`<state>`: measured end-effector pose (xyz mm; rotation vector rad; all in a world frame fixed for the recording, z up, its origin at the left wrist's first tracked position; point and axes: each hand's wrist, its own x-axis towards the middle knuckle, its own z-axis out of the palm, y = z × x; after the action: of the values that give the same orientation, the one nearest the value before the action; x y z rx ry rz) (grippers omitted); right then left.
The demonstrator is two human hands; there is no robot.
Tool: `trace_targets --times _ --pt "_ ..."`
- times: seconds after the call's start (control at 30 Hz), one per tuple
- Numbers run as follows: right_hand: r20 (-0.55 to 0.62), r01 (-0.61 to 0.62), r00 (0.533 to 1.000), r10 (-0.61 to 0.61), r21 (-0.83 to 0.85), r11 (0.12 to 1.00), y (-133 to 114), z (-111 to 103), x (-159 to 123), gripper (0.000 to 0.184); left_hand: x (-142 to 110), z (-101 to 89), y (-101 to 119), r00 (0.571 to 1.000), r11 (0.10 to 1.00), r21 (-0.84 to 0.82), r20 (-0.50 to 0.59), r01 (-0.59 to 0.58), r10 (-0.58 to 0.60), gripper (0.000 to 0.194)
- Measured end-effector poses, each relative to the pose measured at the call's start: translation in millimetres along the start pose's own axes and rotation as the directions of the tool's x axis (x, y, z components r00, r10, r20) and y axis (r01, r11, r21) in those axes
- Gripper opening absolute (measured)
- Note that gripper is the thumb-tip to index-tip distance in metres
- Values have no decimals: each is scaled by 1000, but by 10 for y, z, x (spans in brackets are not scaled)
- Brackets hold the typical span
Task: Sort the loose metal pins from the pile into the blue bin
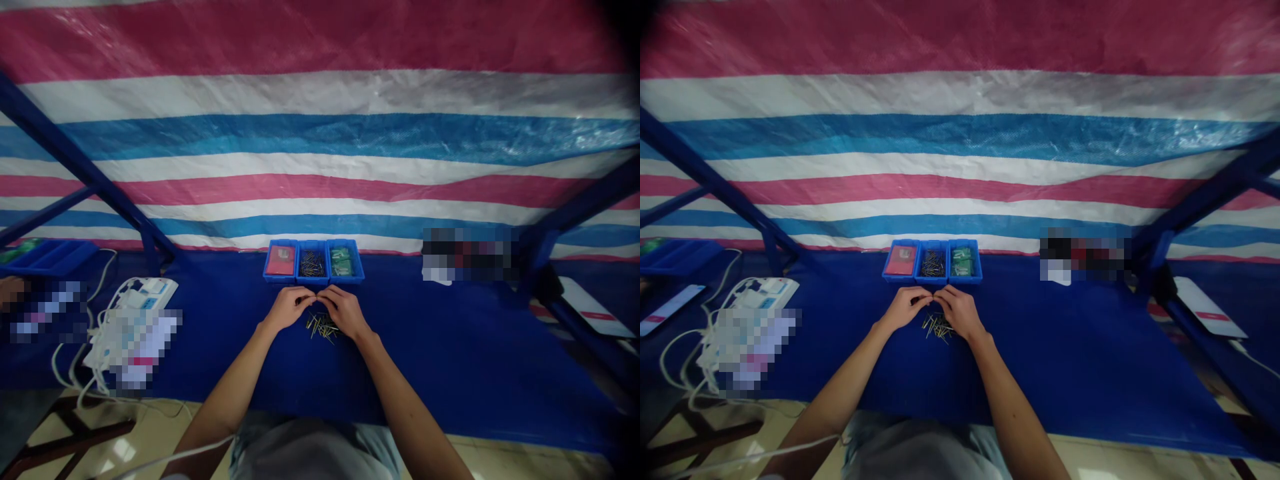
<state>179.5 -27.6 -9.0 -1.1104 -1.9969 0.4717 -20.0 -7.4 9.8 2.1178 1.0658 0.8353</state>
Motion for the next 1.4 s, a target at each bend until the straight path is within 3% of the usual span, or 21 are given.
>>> trace_targets --times 0.8,1.4 --pt "70 -6 997 17 -150 989 -17 -21 58 29 2 10 4 1000 1000 -18 -15 -20 19 23" --pt "48 -46 998 48 -41 998 34 -22 60 40 7 0 -19 1000 999 -32 -27 -16 15 23"
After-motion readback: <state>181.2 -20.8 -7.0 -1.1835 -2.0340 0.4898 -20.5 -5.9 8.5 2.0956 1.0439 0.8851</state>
